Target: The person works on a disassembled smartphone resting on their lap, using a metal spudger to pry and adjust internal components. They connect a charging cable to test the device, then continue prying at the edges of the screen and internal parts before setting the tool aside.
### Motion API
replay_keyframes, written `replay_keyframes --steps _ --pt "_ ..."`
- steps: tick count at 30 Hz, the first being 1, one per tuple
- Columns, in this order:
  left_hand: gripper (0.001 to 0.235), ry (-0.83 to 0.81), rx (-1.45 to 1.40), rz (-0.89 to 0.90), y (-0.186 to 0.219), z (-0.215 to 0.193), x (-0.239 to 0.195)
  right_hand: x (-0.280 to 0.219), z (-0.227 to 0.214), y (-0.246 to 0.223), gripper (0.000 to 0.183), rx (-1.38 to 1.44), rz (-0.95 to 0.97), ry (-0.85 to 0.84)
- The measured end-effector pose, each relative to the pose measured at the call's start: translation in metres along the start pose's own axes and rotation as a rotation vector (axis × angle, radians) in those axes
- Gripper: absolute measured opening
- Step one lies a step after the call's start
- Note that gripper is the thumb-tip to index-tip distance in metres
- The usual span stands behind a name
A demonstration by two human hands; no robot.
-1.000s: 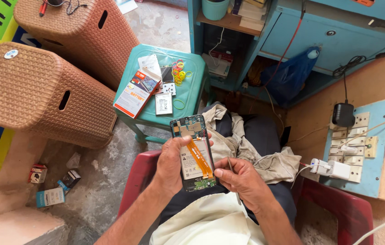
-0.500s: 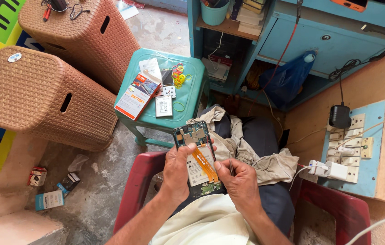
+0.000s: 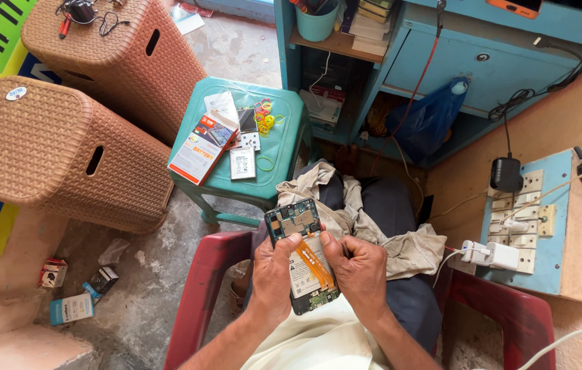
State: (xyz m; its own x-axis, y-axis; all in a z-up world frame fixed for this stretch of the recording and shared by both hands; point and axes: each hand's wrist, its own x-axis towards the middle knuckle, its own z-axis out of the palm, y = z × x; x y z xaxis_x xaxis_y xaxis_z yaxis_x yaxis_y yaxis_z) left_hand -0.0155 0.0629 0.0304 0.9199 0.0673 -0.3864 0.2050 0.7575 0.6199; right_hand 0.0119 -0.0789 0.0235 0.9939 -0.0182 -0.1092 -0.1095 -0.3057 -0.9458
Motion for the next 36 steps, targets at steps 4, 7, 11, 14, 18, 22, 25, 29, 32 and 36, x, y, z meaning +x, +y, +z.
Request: replay_keyframes --steps 4,7,11,14,18,22,25,29,32,36 --pt "0.025 0.021 -0.004 -0.024 -0.002 -0.003 0.0 0.001 0.0 0.006 0.05 0.073 0.028 -0.035" --pt "0.022 -0.022 -0.009 -0.04 -0.002 -0.009 0.002 0.003 -0.002 0.01 0.053 0.173 0.095 -0.083" --pt "0.023 -0.086 -0.028 -0.086 -0.003 -0.016 0.004 0.007 -0.005 0.011 0.047 0.329 0.155 -0.148" --pt "0.024 -0.097 0.0 -0.113 -0.007 -0.021 0.004 0.008 -0.005 0.014 0.043 0.394 0.223 -0.171" --pt "0.023 -0.129 0.037 -0.097 -0.013 -0.025 0.006 0.009 -0.005 0.026 0.044 0.545 0.305 -0.198" --pt "0.022 -0.125 0.121 -0.091 -0.022 -0.027 0.008 0.007 -0.007 0.037 0.03 0.722 0.338 -0.252" --pt "0.027 -0.08 0.225 -0.032 -0.03 -0.021 0.009 0.008 -0.007 0.038 0.022 0.7 0.306 -0.267" --pt "0.051 -0.269 0.217 -0.088 -0.016 -0.015 0.005 0.011 -0.011 0.03 0.018 0.975 0.439 -0.305" --pt "0.079 -0.493 0.098 -0.139 0.013 -0.015 0.014 0.012 -0.021 0.022 0.02 1.106 0.576 -0.399" --pt "0.105 -0.705 0.028 -0.166 0.029 -0.003 0.028 0.001 -0.016 0.015 0.015 1.247 0.774 -0.346"
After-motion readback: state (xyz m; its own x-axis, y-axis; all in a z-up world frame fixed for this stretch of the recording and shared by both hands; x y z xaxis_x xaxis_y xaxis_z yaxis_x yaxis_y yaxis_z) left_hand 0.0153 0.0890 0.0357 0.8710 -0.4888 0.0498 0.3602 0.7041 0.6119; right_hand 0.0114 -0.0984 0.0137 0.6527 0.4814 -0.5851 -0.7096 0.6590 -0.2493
